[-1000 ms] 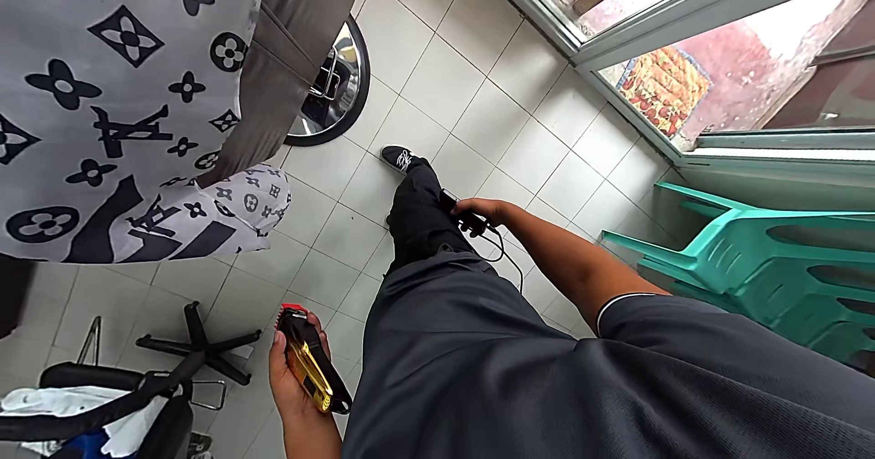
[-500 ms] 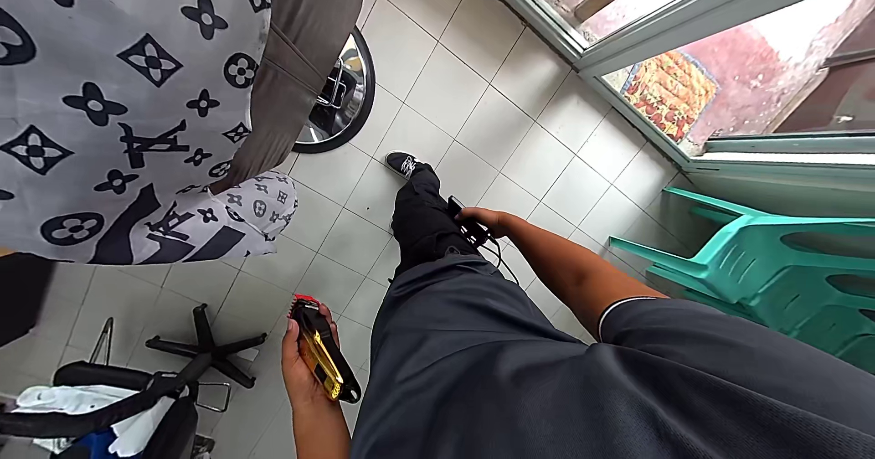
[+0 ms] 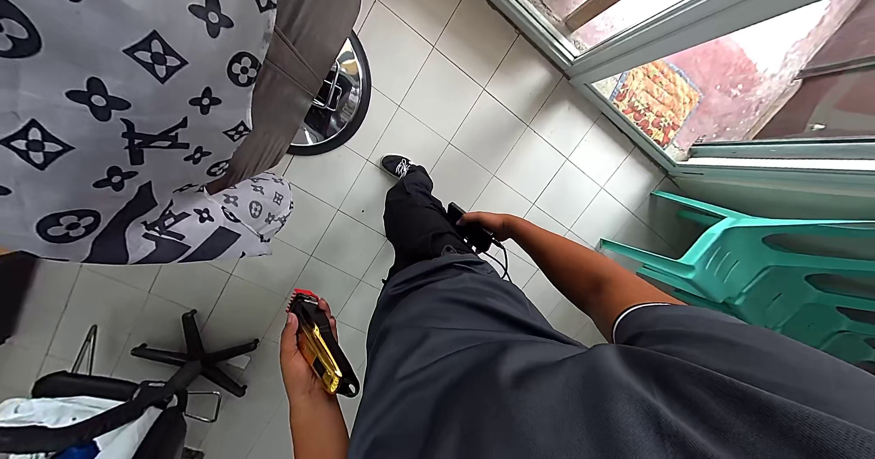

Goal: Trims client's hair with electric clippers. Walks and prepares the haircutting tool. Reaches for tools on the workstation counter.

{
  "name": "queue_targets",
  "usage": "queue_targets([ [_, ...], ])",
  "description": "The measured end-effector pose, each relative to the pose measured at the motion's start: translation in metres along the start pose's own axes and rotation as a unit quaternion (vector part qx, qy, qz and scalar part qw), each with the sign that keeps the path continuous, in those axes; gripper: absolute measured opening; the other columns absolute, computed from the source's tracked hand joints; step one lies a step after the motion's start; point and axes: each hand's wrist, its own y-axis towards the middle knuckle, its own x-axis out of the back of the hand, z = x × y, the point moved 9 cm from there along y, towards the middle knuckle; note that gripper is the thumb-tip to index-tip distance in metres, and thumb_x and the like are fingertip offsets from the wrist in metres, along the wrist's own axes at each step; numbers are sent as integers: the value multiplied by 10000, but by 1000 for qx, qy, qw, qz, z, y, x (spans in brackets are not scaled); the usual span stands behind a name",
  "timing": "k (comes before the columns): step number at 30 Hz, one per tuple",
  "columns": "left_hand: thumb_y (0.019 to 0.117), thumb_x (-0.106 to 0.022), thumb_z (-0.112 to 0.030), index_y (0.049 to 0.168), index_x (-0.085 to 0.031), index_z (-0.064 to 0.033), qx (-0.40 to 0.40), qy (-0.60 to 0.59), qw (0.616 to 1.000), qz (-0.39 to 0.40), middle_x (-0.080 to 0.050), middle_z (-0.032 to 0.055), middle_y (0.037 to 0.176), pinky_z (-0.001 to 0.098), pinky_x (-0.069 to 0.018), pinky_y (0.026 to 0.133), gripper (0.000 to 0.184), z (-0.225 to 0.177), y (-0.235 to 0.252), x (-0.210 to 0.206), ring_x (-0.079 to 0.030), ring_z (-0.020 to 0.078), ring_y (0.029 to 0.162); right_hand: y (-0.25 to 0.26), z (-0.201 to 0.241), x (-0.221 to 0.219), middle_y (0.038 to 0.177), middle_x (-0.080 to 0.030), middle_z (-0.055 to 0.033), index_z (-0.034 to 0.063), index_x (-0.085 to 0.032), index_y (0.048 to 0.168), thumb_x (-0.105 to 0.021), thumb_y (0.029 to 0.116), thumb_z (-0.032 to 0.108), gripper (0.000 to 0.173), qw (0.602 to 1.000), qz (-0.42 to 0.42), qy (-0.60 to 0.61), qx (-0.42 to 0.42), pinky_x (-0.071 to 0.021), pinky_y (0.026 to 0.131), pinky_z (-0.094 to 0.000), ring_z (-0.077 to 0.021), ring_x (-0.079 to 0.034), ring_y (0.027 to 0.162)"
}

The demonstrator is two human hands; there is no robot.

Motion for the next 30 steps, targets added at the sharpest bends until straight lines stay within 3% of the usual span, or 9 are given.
queue_targets([
  [3, 1120, -239, -290, 1215, -546, -69, -5, 2, 1000, 7, -736, 117, 1071, 276, -643, 645, 390, -5, -2, -7, -759, 160, 890, 7, 2, 2, 914, -642, -72, 169, -566, 1281, -415, 1024, 562, 494, 999, 29, 6, -44, -565, 641, -353, -177, -641, 692],
  [6, 1118, -245, -297, 1223, -544, -70, -6, 9, 1000, -9, -732, 118, 1074, 267, -641, 634, 389, -10, -9, -1, -758, 157, 891, 35, -15, 10, 880, -652, -70, 171, -617, 1230, -385, 934, 805, 737, 996, 35, -6, -80, -556, 619, -365, -180, -631, 674],
  [8, 1120, -239, -299, 1226, -541, -65, -8, 20, 1000, -20, -729, 117, 1075, 264, -640, 635, 396, -11, -10, 5, -757, 157, 892, 60, -32, 23, 968, -651, -114, 134, -612, 1261, -385, 840, 911, 913, 994, 29, -10, -104, -569, 669, -411, -226, -648, 755],
  [10, 1123, -229, -306, 1220, -543, -75, -10, 23, 999, -31, -736, 110, 1069, 264, -640, 634, 402, -11, -10, 12, -759, 155, 886, 59, -31, 23, 1063, -648, -161, 122, -588, 1315, -316, 825, 942, 993, 993, 9, -35, -110, -569, 701, -436, -263, -657, 832],
  [12, 1124, -236, -306, 1230, -552, -72, -10, 16, 999, -42, -736, 109, 1066, 264, -638, 629, 408, -9, -12, 16, -758, 154, 880, 39, -14, 11, 1307, -574, -256, 79, -485, 1455, -199, 908, 877, 1009, 992, -10, -45, -117, -520, 858, -536, -367, -615, 1055],
  [14, 1127, -247, -297, 1222, -546, -75, -4, 17, 999, -49, -735, 103, 1065, 266, -638, 635, 384, -6, -15, 18, -757, 152, 880, 37, -12, 6, 1392, -530, -277, 73, -432, 1493, -148, 950, 826, 971, 989, -34, -32, -138, -488, 920, -604, -416, -584, 1174],
  [21, 1121, -233, -289, 1205, -533, -81, 5, 23, 999, -37, -735, 108, 1053, 266, -635, 636, 374, 1, -9, 14, -755, 160, 871, 48, -4, 24, 1240, -586, -252, 61, -508, 1389, -269, 1049, 640, 713, 985, -113, -5, -128, -519, 804, -573, -376, -624, 1020],
  [25, 1121, -257, -271, 1202, -541, -88, 7, 14, 999, -39, -738, 108, 1059, 270, -637, 646, 348, 5, -9, 15, -758, 162, 894, 89, -2, 56, 1350, -579, -294, -1, -603, 1355, -386, 1062, 584, 689, 960, -261, -75, -73, -456, 971, -668, -450, -577, 1231],
  [30, 1121, -252, -259, 1209, -540, -80, 8, 0, 999, -43, -741, 110, 1066, 285, -642, 653, 350, 3, -17, 16, -760, 176, 899, 48, 3, 33, 1460, -461, -294, 95, -408, 1513, -352, 1055, 550, 649, 985, -138, 13, -106, -477, 959, -624, -448, -548, 1237],
])
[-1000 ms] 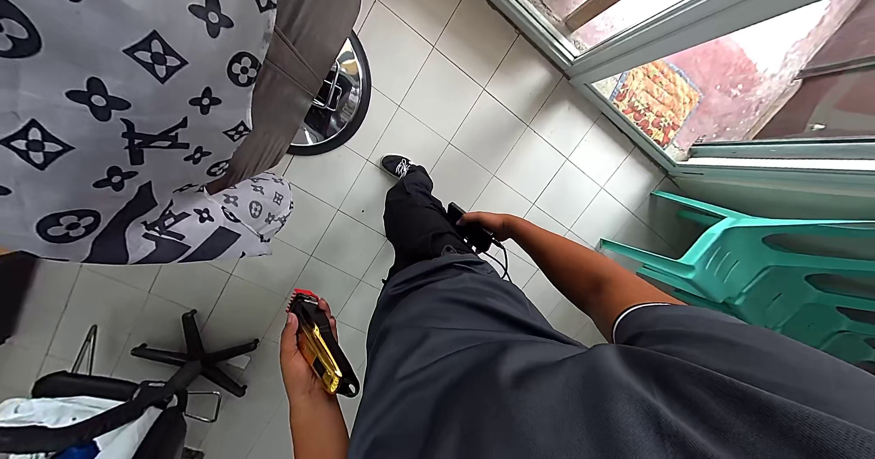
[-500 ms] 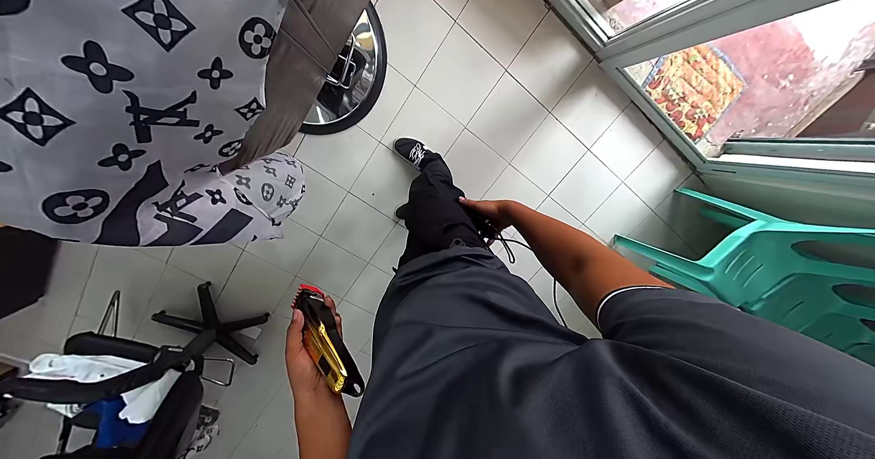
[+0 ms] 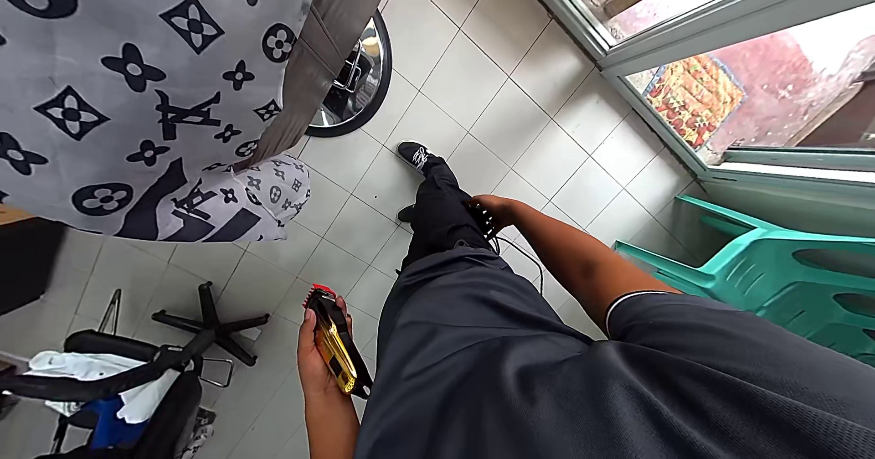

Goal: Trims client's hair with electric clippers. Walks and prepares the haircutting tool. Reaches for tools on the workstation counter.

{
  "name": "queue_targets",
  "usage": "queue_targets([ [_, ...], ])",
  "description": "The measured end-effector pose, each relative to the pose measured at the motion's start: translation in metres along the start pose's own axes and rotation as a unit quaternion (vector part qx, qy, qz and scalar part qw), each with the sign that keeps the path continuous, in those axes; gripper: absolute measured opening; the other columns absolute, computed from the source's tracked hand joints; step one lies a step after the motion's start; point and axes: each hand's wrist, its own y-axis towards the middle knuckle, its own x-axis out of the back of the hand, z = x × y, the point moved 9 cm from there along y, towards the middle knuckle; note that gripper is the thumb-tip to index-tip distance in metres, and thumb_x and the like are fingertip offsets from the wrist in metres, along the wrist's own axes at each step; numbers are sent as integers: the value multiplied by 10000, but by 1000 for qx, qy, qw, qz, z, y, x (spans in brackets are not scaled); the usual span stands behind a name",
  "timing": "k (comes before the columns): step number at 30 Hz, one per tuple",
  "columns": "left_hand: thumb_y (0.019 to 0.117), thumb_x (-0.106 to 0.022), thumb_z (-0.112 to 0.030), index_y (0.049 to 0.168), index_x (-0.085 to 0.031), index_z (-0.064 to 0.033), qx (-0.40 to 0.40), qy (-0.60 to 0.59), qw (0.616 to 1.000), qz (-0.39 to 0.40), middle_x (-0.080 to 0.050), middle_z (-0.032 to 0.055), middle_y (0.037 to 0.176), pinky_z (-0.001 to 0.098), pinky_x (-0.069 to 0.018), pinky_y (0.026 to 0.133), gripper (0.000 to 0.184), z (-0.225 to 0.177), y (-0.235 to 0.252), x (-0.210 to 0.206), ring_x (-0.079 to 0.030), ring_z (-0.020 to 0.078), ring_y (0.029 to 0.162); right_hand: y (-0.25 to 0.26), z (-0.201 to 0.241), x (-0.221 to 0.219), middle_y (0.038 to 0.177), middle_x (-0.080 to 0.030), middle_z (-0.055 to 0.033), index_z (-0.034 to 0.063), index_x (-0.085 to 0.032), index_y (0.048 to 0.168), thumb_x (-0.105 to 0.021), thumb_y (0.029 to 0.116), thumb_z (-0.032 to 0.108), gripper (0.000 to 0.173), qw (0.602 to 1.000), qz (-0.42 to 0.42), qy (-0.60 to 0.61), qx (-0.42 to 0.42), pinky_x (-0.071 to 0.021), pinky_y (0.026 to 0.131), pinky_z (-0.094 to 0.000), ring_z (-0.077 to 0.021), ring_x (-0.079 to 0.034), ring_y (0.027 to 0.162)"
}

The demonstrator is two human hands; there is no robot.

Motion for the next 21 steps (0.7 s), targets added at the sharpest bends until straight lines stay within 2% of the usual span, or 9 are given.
queue_targets([
  [2, 1121, -240, -261, 1218, -534, -77, 1, -9, 1000, -1, -737, 115, 1068, 281, -639, 647, 360, 0, 1, 2, -757, 171, 897, -20, 0, -3, 1432, -483, -283, 65, -408, 1505, -352, 1071, 472, 597, 999, 43, -7, 15, -493, 949, -551, -394, -577, 1180],
  [5, 1128, -252, -266, 1212, -537, -83, 5, -7, 1000, -12, -737, 115, 1063, 279, -638, 630, 348, 1, 2, 6, -760, 172, 889, -23, 0, 2, 1388, -549, -246, 32, -448, 1473, -451, 1086, 391, 528, 998, 10, 5, 66, -531, 910, -463, -319, -640, 1102],
  [7, 1127, -260, -262, 1210, -542, -83, 8, 3, 1000, -10, -738, 113, 1062, 278, -638, 635, 343, 2, 3, 4, -760, 172, 892, -5, -3, 10, 1388, -538, -258, 4, -472, 1448, -523, 1066, 349, 518, 995, -53, 29, 83, -526, 912, -491, -347, -624, 1118],
  [9, 1124, -258, -251, 1216, -533, -87, 13, 17, 1000, -5, -736, 101, 1061, 279, -640, 656, 334, 1, 5, -1, -756, 166, 901, 14, -9, 21, 1313, -579, -268, -51, -549, 1341, -580, 1023, 298, 473, 988, -135, 21, 76, -537, 891, -518, -366, -636, 1090],
  [11, 1124, -274, -250, 1217, -536, -90, 9, 27, 1000, -12, -737, 100, 1065, 284, -641, 662, 321, -1, 7, -4, -758, 170, 909, 39, -15, 35, 1177, -649, -253, -55, -635, 1201, -627, 976, 311, 430, 979, -194, -9, 64, -530, 837, -556, -370, -654, 1018],
  [14, 1119, -272, -256, 1225, -537, -88, -2, 20, 1000, -11, -735, 113, 1070, 277, -639, 642, 332, -7, 8, -9, -758, 169, 900, 45, -19, 44, 1167, -674, -238, -6, -674, 1208, -637, 981, 261, 352, 979, -176, -63, 86, -511, 823, -607, -392, -651, 1036],
  [16, 1122, -270, -270, 1223, -536, -91, -6, 17, 1000, -11, -736, 110, 1063, 278, -639, 636, 336, -9, 8, -9, -759, 165, 893, 39, -20, 46, 1130, -708, -199, 65, -715, 1219, -637, 983, 209, 288, 968, -166, -144, 122, -537, 800, -571, -359, -681, 982],
  [19, 1121, -262, -276, 1223, -543, -87, 6, 25, 999, -20, -741, 106, 1056, 273, -638, 644, 354, -5, 8, -8, -759, 159, 882, 17, -13, 44, 1076, -712, -249, 18, -740, 1107, -754, 913, 314, 354, 934, -212, -244, 154, -493, 917, -690, -436, -672, 1048],
  [21, 1122, -263, -272, 1207, -545, -95, 10, 38, 999, -30, -746, 97, 1045, 271, -638, 639, 344, -3, 8, -9, -760, 159, 867, 15, -9, 40, 1100, -689, -276, -9, -683, 1157, -732, 938, 340, 415, 928, -228, -251, 154, -483, 935, -692, -459, -654, 1082],
])
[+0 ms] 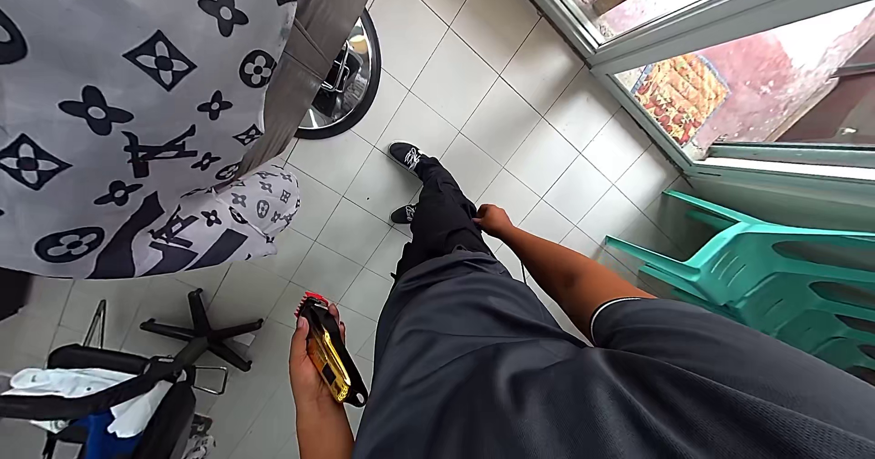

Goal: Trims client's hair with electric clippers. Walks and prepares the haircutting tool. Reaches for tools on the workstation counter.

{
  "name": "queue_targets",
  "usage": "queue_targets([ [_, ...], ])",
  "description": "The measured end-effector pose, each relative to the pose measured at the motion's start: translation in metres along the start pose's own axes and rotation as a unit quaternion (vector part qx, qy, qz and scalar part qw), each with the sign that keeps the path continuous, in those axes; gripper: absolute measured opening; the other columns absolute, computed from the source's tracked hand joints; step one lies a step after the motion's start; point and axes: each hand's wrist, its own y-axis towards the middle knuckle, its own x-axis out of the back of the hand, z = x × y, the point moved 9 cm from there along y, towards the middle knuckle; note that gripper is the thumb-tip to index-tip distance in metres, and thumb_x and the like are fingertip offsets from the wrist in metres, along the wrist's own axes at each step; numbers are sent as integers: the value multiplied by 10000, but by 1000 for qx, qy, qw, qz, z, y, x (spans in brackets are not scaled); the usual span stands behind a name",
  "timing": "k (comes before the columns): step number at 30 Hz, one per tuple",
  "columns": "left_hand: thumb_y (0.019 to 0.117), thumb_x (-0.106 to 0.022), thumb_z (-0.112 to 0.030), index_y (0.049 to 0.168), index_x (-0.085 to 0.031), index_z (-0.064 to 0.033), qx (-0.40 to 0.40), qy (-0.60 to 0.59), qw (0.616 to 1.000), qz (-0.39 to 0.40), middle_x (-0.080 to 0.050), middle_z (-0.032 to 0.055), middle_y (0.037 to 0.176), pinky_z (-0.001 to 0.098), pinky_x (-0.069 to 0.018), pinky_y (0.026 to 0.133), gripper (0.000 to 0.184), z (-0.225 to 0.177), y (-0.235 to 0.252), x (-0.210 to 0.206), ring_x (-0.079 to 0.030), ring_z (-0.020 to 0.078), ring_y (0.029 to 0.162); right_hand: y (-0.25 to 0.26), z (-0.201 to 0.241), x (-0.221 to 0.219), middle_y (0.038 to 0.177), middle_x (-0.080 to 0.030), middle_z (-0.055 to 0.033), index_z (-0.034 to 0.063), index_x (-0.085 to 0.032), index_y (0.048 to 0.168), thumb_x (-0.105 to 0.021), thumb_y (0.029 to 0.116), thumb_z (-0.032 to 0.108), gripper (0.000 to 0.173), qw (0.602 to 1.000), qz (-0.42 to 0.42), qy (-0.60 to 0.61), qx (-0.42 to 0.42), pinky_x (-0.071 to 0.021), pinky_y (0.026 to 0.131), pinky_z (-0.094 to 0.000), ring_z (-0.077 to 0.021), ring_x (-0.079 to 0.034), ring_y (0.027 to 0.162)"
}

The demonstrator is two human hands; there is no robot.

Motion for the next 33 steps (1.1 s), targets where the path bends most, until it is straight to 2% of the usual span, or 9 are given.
queue_targets([
  [5, 1123, -274, -260, 1213, -543, -93, 10, 1, 1000, -8, -739, 100, 1050, 277, -640, 645, 329, 3, 1, -5, -759, 167, 882, 30, 2, -9, 1100, -696, -267, 6, -683, 1182, -733, 932, 299, 389, 999, 25, -45, 16, -495, 914, -704, -463, -663, 1063],
  [9, 1125, -284, -261, 1222, -538, -95, 6, 16, 1000, -1, -737, 97, 1054, 267, -639, 657, 319, 0, 3, -10, -758, 159, 897, 64, -20, -23, 945, -734, -177, 25, -723, 1073, -751, 928, 225, 248, 994, 97, 27, 49, -575, 800, -571, -327, -717, 828],
  [14, 1123, -285, -252, 1211, -540, -91, 4, 27, 1000, -11, -740, 89, 1053, 275, -643, 670, 314, -7, -2, -8, -758, 155, 901, 9, -8, 6, 1119, -648, -152, -4, -600, 1221, -601, 1034, 162, 250, 938, 235, 256, -17, -553, 872, -459, -235, -650, 978],
  [18, 1121, -289, -254, 1218, -542, -84, 0, 22, 1000, -3, -743, 101, 1056, 283, -644, 664, 320, -7, -2, -4, -760, 168, 894, 18, -41, 16, 1255, -622, -210, 16, -569, 1319, -560, 1060, 183, 308, 949, 100, 288, -81, -551, 846, -525, -331, -655, 1025],
  [21, 1120, -274, -256, 1216, -537, -85, 2, 25, 1000, 2, -742, 103, 1060, 274, -639, 656, 328, -5, -1, -2, -760, 162, 898, 17, -14, -4, 1284, -621, -213, 25, -533, 1358, -597, 1026, 110, 349, 959, 116, 259, -21, -553, 842, -554, -352, -661, 1058],
  [24, 1121, -272, -261, 1230, -532, -84, 5, 29, 1000, 7, -738, 104, 1059, 275, -640, 663, 332, 0, 1, -1, -758, 163, 897, 33, 1, -31, 1187, -689, -208, 13, -624, 1288, -693, 944, 105, 363, 985, 96, 122, 81, -547, 868, -604, -372, -683, 1038],
  [28, 1120, -278, -252, 1230, -531, -80, 5, 25, 1000, 16, -735, 108, 1070, 282, -641, 666, 325, 1, 1, -1, -757, 168, 898, 36, 7, -43, 1045, -710, -248, 29, -729, 1085, -762, 890, 246, 294, 998, 33, 15, 51, -485, 910, -710, -445, -670, 1034],
  [31, 1117, -273, -256, 1228, -530, -88, 8, 28, 999, 15, -741, 104, 1058, 279, -642, 667, 327, 1, 0, 0, -758, 165, 894, 27, 3, -32, 1059, -712, -241, 17, -734, 1099, -781, 870, 224, 312, 995, -4, 94, 21, -502, 919, -677, -417, -676, 1028],
  [33, 1120, -269, -249, 1235, -522, -91, 8, 25, 1000, 8, -741, 98, 1059, 277, -641, 668, 320, 0, 0, 3, -758, 166, 896, 19, -3, -24, 1015, -703, -186, 8, -722, 1113, -777, 910, 205, 289, 980, 0, 200, -6, -524, 796, -519, -291, -648, 875],
])
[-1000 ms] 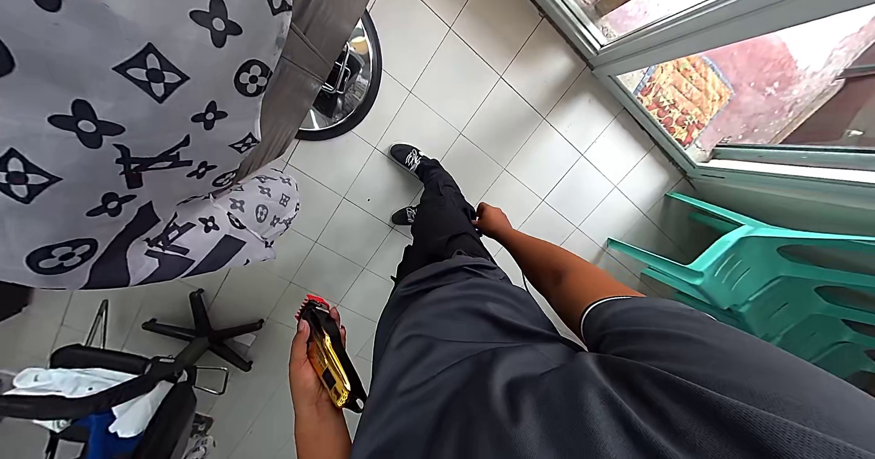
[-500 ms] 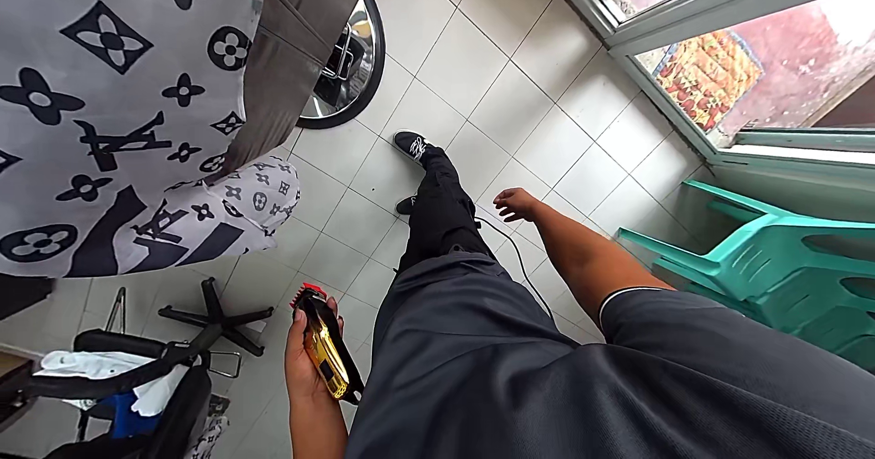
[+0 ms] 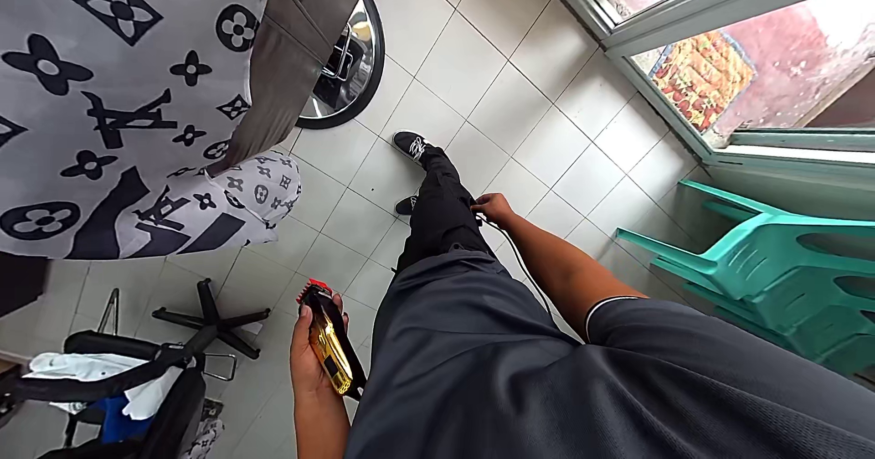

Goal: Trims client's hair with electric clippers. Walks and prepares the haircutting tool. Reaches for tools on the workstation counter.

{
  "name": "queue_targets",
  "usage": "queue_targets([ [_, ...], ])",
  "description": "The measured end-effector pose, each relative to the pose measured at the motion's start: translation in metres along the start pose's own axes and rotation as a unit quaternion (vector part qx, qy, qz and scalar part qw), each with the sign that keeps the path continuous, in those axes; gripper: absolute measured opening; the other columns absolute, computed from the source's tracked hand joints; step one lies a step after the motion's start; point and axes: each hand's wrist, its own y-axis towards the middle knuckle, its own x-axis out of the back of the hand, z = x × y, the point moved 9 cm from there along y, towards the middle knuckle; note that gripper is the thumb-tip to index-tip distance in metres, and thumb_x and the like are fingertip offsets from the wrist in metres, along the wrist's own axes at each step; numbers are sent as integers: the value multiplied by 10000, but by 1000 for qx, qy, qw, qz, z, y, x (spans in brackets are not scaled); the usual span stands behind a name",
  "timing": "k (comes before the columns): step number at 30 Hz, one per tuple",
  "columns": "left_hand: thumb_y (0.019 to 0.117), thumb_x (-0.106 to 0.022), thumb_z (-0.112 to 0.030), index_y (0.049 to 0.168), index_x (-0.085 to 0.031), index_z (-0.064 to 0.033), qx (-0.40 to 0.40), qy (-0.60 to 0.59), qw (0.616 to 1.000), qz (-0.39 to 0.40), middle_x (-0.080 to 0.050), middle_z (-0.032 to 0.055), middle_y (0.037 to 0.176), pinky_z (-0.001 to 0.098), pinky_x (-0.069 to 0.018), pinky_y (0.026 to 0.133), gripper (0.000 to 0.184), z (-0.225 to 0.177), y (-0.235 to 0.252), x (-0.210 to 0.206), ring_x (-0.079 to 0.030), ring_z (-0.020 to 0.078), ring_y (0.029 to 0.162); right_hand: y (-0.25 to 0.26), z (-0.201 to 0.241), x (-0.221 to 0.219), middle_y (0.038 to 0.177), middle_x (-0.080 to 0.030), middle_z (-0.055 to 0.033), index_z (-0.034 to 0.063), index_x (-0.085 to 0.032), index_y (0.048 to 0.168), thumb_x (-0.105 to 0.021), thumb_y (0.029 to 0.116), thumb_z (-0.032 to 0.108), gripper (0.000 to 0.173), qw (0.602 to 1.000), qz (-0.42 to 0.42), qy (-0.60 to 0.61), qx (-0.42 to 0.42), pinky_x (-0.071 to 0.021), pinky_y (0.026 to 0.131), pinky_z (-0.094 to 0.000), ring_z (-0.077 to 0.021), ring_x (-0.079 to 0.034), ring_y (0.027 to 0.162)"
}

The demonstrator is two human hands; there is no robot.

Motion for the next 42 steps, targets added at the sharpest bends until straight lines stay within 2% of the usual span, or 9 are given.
queue_targets([
  [5, 1119, -273, -263, 1229, -530, -91, 1, 0, 1000, 3, -734, 94, 1059, 273, -641, 666, 329, 0, 1, 4, -755, 159, 895, -24, -17, -15, 854, -615, 42, 138, -583, 1243, -518, 1058, 266, 234, 929, 183, 316, -66, -382, 489, -175, 1, -442, 540],
  [7, 1118, -288, -256, 1218, -537, -85, -1, 0, 1000, -3, -738, 103, 1063, 277, -641, 661, 318, -1, -1, 6, -758, 163, 897, -23, -22, -21, 960, -642, 9, 148, -575, 1261, -503, 1062, 301, 261, 929, 168, 316, -97, -458, 588, -217, -42, -540, 667],
  [10, 1110, -282, -260, 1235, -527, -82, -4, 7, 1000, 6, -734, 106, 1073, 278, -640, 673, 328, -2, -2, 6, -755, 169, 913, -11, -9, -28, 1273, -585, -215, 32, -473, 1383, -540, 1034, 184, 386, 970, 146, 174, -89, -531, 884, -493, -310, -621, 1071],
  [16, 1118, -273, -239, 1244, -520, -77, 10, 7, 1000, 18, -732, 116, 1076, 274, -638, 667, 321, 4, -1, -3, -755, 174, 918, 16, -9, -27, 1115, -641, -251, -29, -531, 1259, -720, 932, 61, 388, 987, 160, 1, -15, -558, 779, -555, -361, -666, 918],
  [20, 1116, -292, -252, 1253, -514, -77, 17, 12, 1000, 19, -729, 125, 1081, 287, -642, 669, 314, 6, 2, -8, -755, 181, 918, 32, -11, -22, 981, -688, -222, -4, -601, 1201, -751, 886, 213, 411, 973, 103, -199, 55, -572, 728, -586, -368, -699, 821],
  [27, 1122, -264, -259, 1223, -527, -94, 4, 30, 999, 10, -738, 99, 1053, 275, -637, 667, 326, 3, 4, -17, -755, 161, 891, -16, 38, -3, 1076, -695, -271, 0, -686, 1109, -498, 1038, 283, 347, 941, 27, -316, 121, -503, 860, -701, -473, -664, 1067],
  [31, 1114, -261, -251, 1233, -527, -91, -8, 19, 1000, 24, -735, 95, 1061, 276, -639, 675, 332, 2, 6, -14, -752, 160, 906, -32, 49, 21, 913, -709, -212, 41, -716, 950, -444, 1050, 290, 382, 940, -15, -277, 199, -510, 787, -673, -424, -692, 939],
  [37, 1121, -273, -253, 1234, -526, -89, -15, -7, 1000, 19, -736, 98, 1051, 273, -638, 655, 322, 6, 4, -8, -755, 160, 887, -25, -14, -2, 1139, -686, -241, 18, -485, 1392, -609, 1007, 272, 477, 998, 46, -44, -21, -585, 805, -586, -384, -716, 931],
  [42, 1121, -263, -270, 1230, -529, -92, -12, -18, 999, 29, -734, 93, 1064, 271, -638, 659, 338, 12, 3, -8, -754, 154, 894, -57, -24, -20, 1188, -638, -213, 7, -570, 1285, -621, 1024, 198, 328, 991, 120, 45, -47, -545, 834, -516, -314, -647, 1012],
])
